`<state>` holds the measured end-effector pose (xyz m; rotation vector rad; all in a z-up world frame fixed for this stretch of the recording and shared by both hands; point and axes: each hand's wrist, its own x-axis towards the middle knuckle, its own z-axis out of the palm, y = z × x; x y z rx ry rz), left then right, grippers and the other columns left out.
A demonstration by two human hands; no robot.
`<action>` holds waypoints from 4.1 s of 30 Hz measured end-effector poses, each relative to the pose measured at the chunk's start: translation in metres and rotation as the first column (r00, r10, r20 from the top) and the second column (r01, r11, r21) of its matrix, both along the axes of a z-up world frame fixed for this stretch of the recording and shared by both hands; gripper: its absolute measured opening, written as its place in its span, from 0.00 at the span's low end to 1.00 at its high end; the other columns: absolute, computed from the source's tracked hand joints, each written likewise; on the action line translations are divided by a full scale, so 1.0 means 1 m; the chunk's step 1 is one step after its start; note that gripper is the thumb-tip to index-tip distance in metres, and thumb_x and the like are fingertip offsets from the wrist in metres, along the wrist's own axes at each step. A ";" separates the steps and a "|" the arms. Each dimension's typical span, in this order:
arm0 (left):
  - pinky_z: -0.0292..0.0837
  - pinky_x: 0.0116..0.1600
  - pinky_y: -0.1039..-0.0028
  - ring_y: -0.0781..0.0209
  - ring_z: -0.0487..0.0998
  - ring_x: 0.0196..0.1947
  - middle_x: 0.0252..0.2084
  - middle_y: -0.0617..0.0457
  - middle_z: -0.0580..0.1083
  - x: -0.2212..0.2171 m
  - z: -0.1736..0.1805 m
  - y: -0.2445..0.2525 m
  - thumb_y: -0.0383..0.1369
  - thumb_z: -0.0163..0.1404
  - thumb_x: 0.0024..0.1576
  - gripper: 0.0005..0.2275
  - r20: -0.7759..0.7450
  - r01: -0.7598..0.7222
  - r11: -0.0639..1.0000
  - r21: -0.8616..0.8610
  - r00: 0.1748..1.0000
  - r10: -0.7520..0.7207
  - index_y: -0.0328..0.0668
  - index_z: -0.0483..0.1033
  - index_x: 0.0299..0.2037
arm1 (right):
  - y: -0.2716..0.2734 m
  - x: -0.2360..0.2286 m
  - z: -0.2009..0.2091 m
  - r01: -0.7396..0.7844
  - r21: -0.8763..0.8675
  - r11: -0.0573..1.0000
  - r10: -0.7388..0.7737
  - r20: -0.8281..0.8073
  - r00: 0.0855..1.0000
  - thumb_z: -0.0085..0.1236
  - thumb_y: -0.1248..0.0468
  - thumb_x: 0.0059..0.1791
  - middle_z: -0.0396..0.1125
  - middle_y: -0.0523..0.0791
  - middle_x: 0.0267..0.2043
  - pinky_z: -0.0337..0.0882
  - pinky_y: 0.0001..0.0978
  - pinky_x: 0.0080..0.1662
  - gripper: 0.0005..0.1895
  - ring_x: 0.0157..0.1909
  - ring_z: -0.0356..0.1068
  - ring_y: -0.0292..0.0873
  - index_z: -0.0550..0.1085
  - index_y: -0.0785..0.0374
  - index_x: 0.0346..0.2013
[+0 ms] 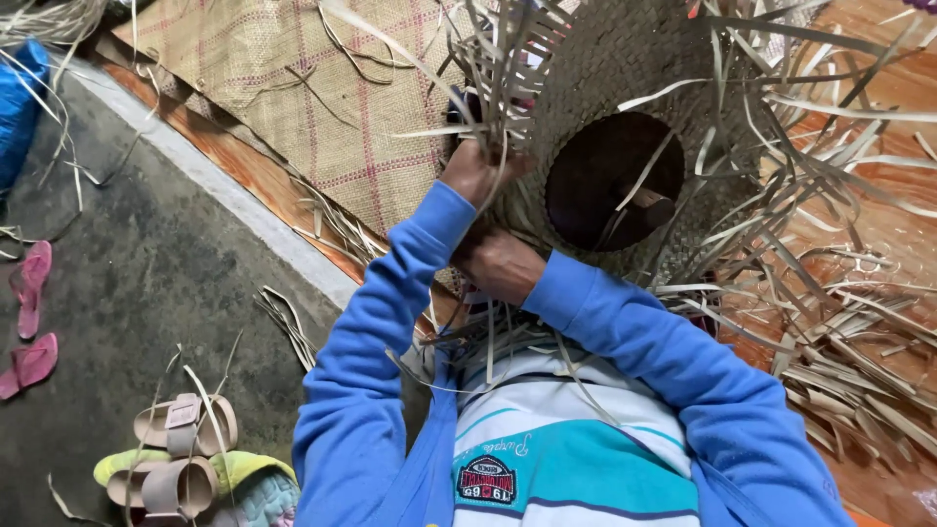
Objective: A person weaves thin strips of material to construct or finish the brim of a straw hat.
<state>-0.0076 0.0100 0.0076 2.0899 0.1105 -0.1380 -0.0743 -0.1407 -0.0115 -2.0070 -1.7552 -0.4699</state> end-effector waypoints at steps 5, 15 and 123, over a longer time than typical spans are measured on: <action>0.79 0.53 0.58 0.41 0.83 0.44 0.33 0.46 0.83 0.001 0.015 -0.013 0.48 0.58 0.49 0.15 -0.209 -0.212 0.960 0.181 0.946 0.248 0.48 0.88 0.31 | 0.010 -0.003 0.009 0.007 -0.056 0.998 -0.002 0.086 0.996 0.47 0.59 0.58 0.69 0.50 0.44 0.69 0.49 0.56 0.11 0.52 0.70 0.52 0.75 0.61 0.43; 0.82 0.54 0.56 0.52 0.83 0.46 0.44 0.39 0.82 -0.025 0.028 0.071 0.31 0.69 0.51 0.14 0.017 -0.290 0.880 -0.377 0.947 0.320 0.35 0.84 0.45 | 0.017 -0.013 -0.012 -0.065 -0.091 0.994 0.078 0.154 0.985 0.44 0.58 0.61 0.63 0.49 0.40 0.69 0.44 0.56 0.12 0.47 0.69 0.49 0.71 0.60 0.39; 0.71 0.44 0.74 0.66 0.72 0.37 0.32 0.53 0.73 -0.095 -0.080 -0.043 0.28 0.53 0.64 0.02 0.112 -0.529 0.586 -0.614 0.677 0.727 0.40 0.77 0.40 | -0.109 -0.038 0.176 -0.577 0.738 0.350 0.833 -0.527 -0.168 0.57 0.70 0.52 0.67 0.56 0.47 0.78 0.50 0.47 0.07 0.44 0.74 0.58 0.75 0.66 0.45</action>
